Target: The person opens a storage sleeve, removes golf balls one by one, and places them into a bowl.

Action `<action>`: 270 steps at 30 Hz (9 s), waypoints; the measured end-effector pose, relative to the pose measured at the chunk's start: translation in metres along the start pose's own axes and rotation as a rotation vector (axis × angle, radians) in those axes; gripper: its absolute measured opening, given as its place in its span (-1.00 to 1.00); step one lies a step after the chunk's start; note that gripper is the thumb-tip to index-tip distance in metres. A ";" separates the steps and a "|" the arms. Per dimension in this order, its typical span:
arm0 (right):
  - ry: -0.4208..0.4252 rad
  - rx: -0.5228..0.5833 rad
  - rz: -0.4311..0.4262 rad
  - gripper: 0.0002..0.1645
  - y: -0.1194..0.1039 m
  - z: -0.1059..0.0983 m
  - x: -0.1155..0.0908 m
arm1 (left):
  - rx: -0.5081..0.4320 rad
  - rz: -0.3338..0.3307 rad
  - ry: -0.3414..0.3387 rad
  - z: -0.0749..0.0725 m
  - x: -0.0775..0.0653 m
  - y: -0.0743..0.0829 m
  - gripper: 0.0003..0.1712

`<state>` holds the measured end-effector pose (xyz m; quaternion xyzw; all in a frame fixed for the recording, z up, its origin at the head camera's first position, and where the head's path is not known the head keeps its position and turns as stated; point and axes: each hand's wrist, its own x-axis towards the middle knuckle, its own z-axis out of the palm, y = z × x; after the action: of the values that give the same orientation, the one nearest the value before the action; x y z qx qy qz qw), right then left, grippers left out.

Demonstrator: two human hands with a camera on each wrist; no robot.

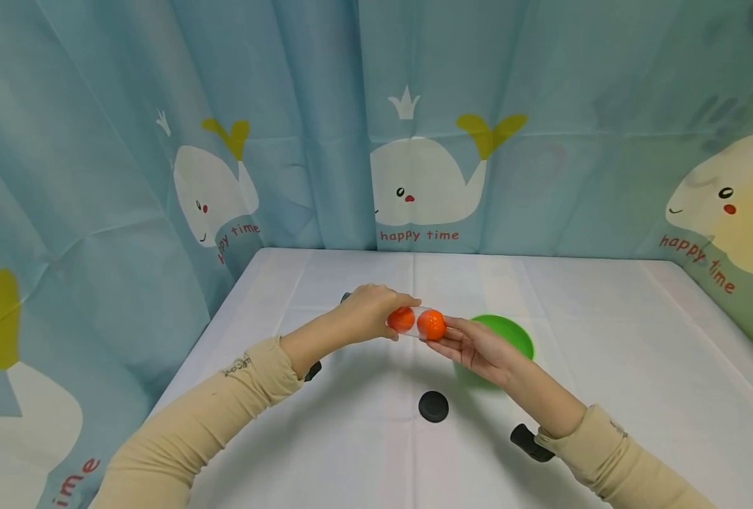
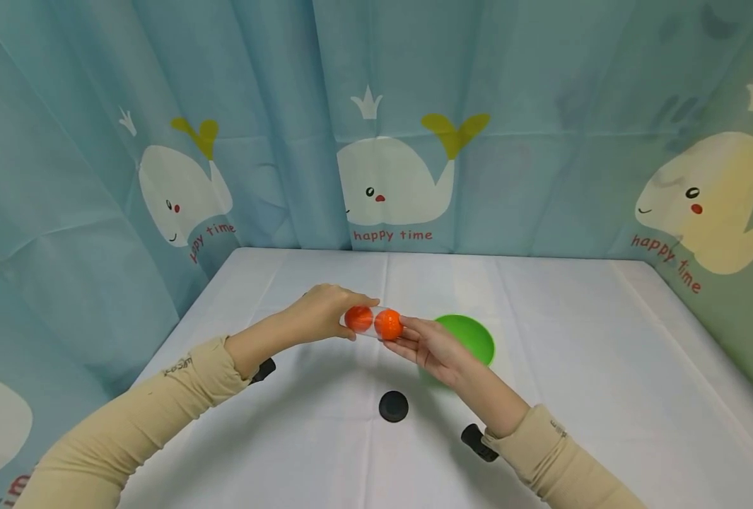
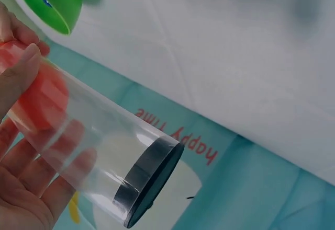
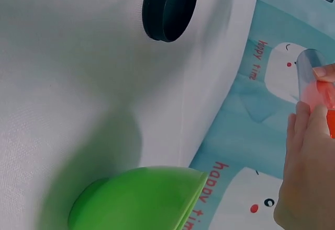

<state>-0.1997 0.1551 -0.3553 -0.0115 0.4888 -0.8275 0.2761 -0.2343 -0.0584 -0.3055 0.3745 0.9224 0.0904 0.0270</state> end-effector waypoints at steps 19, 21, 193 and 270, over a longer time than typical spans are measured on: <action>0.085 -0.058 -0.120 -0.40 -0.002 -0.003 -0.003 | 0.036 -0.018 0.037 -0.002 -0.004 0.000 -0.25; 0.070 -0.057 -0.117 -0.41 -0.001 -0.004 -0.003 | 0.027 -0.021 0.037 -0.001 -0.005 -0.001 -0.25; 0.203 -1.895 -0.467 -0.64 -0.005 -0.078 -0.019 | -0.016 -0.075 0.164 0.028 -0.051 -0.022 -0.22; 0.027 -0.301 -0.010 -0.54 -0.020 -0.038 -0.009 | 0.135 0.028 0.048 -0.004 0.000 0.012 -0.22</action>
<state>-0.2117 0.1975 -0.3564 -0.0442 0.6110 -0.7463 0.2604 -0.2265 -0.0512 -0.2989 0.3858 0.9216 0.0372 -0.0218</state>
